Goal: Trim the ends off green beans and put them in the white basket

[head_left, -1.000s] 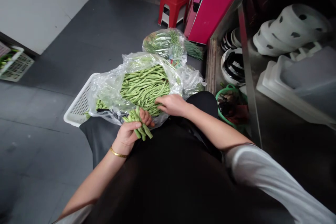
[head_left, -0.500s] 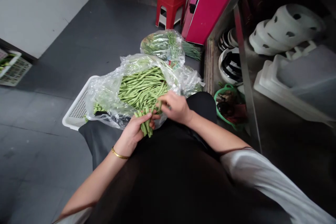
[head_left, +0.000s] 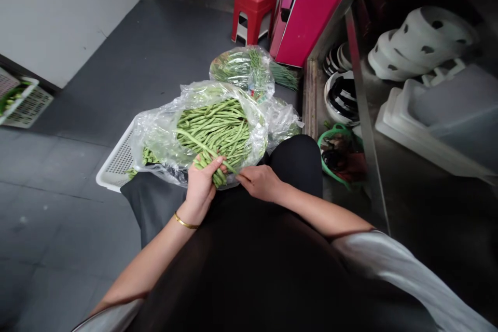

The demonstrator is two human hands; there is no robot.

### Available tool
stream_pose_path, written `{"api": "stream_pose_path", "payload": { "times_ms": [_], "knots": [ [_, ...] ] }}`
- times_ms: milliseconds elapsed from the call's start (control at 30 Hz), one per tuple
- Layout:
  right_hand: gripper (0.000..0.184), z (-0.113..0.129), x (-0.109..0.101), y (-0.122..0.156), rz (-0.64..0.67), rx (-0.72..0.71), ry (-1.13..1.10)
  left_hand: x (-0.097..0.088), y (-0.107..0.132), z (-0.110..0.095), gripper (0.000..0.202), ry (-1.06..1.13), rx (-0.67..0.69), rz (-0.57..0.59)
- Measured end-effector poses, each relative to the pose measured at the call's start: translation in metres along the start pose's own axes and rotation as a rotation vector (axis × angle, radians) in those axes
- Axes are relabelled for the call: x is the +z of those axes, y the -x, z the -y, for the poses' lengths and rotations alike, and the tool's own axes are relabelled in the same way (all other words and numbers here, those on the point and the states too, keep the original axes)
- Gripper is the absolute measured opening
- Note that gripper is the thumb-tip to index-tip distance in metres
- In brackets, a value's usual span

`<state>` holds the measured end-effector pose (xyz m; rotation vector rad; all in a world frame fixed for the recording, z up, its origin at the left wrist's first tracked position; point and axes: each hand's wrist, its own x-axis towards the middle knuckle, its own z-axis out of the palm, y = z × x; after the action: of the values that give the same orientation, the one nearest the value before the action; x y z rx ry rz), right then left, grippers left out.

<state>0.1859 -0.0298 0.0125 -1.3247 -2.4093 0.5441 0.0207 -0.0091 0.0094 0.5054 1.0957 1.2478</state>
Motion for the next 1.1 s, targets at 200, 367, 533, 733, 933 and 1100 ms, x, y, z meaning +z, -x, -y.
{"api": "stream_pose_path", "payload": {
  "times_ms": [200,367,533,733,933,1100],
  "knots": [
    [0.031,0.013,-0.015,0.006,-0.182,-0.515,-0.016,-0.001,0.012,-0.002,0.023,-0.016,-0.31,0.18],
    [0.036,0.009,-0.016,-0.003,-0.18,0.01,-0.644,0.006,0.015,-0.005,0.022,0.053,-0.134,0.188],
    [0.037,-0.029,0.007,-0.033,-0.446,0.572,-1.111,0.007,0.012,-0.005,0.029,0.029,0.092,0.086],
    [0.038,-0.061,-0.013,-0.038,-0.098,0.42,-0.825,-0.013,0.007,-0.003,0.025,-0.262,-0.084,0.254],
    [0.04,-0.034,-0.023,-0.06,0.088,0.334,-0.899,-0.014,0.005,-0.003,0.027,-0.396,-0.215,0.353],
    [0.024,0.005,-0.019,-0.028,-0.21,-0.03,-0.565,-0.017,-0.009,0.005,0.027,-0.135,-0.209,0.079]
  ]
}}
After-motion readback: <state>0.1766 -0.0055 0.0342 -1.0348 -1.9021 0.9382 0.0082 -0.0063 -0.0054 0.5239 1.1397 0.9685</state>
